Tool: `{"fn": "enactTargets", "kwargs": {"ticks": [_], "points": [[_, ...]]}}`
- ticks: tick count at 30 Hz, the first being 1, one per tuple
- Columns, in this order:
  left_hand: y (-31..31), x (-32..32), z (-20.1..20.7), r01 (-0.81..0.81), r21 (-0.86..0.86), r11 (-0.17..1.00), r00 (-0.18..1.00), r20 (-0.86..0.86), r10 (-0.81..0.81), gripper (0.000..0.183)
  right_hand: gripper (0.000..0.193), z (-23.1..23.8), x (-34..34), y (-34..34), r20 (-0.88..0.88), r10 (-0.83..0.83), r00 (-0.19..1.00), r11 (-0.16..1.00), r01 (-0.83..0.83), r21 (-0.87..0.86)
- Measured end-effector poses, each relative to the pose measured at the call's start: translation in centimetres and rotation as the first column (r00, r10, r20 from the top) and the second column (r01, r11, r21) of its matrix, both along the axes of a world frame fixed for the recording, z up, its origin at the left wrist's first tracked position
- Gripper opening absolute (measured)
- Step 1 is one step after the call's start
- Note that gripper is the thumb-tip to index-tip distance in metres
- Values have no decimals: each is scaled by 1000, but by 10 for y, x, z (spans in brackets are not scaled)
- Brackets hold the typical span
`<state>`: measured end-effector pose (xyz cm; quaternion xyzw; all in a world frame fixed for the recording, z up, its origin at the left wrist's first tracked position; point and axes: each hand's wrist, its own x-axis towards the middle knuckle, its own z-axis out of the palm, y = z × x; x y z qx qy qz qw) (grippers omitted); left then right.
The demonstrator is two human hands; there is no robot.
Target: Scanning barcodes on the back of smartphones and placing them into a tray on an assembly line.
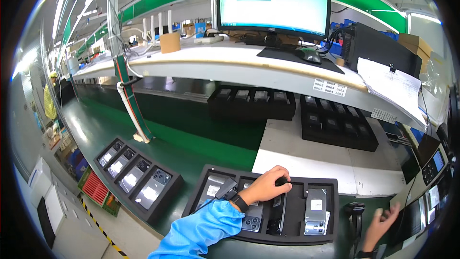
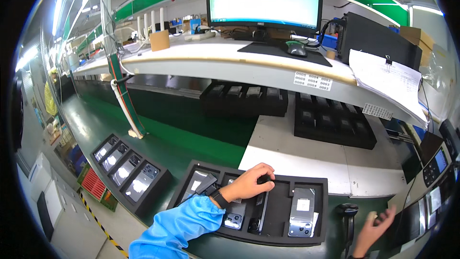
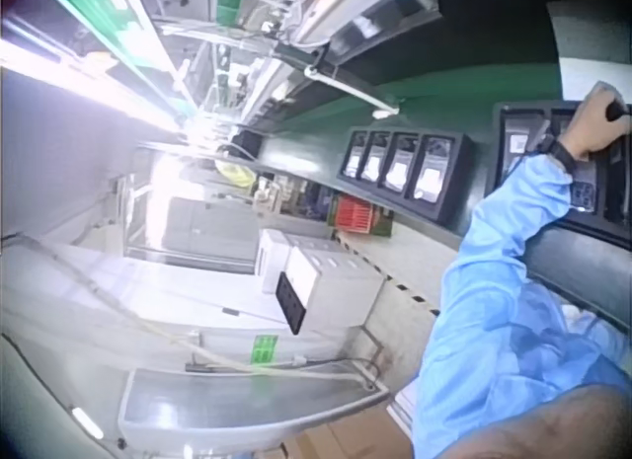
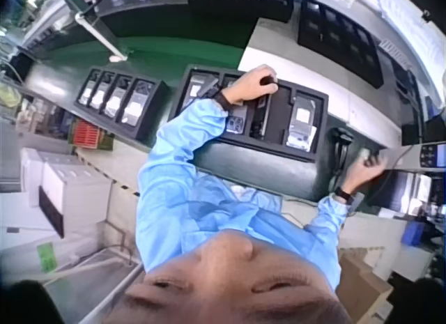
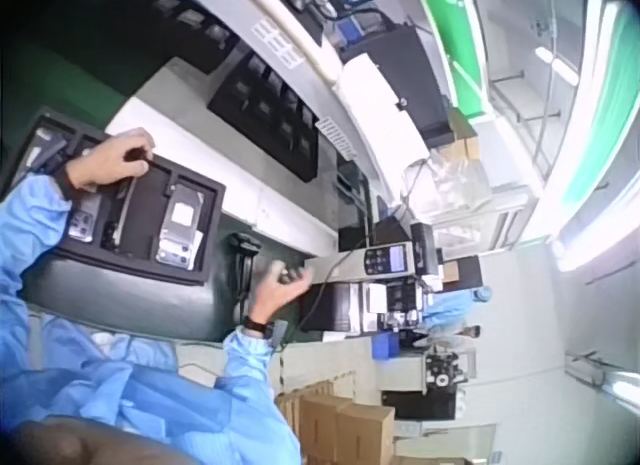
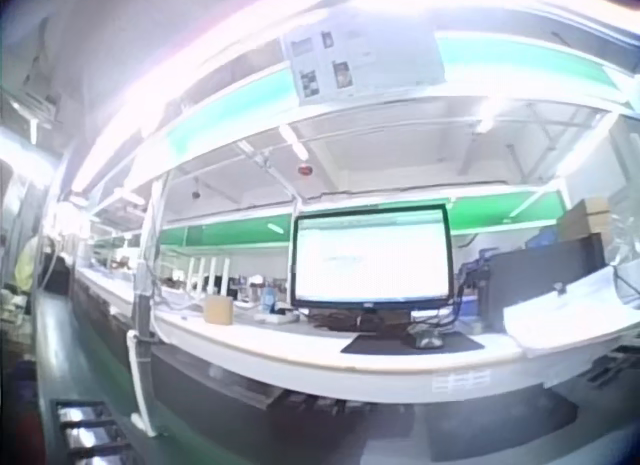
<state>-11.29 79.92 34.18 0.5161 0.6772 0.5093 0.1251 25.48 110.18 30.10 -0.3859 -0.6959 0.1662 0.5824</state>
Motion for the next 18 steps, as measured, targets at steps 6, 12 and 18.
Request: {"fn": "enactTargets", "kwargs": {"ticks": [6, 12, 18], "points": [[2, 0, -5, -46, 60, 997, 996, -75, 51, 27, 73, 65, 111, 161, -718, -110, 687, 900, -237, -365], [1, -1, -3, -62, 60, 996, 994, -90, 67, 30, 52, 73, 150, 234, -399, -117, 910, 922, -50, -385], [0, -1, -1, -64, 31, 997, 996, -54, 66, 32, 49, 88, 173, 270, -193, -219, 956, 974, 201, -109]]}}
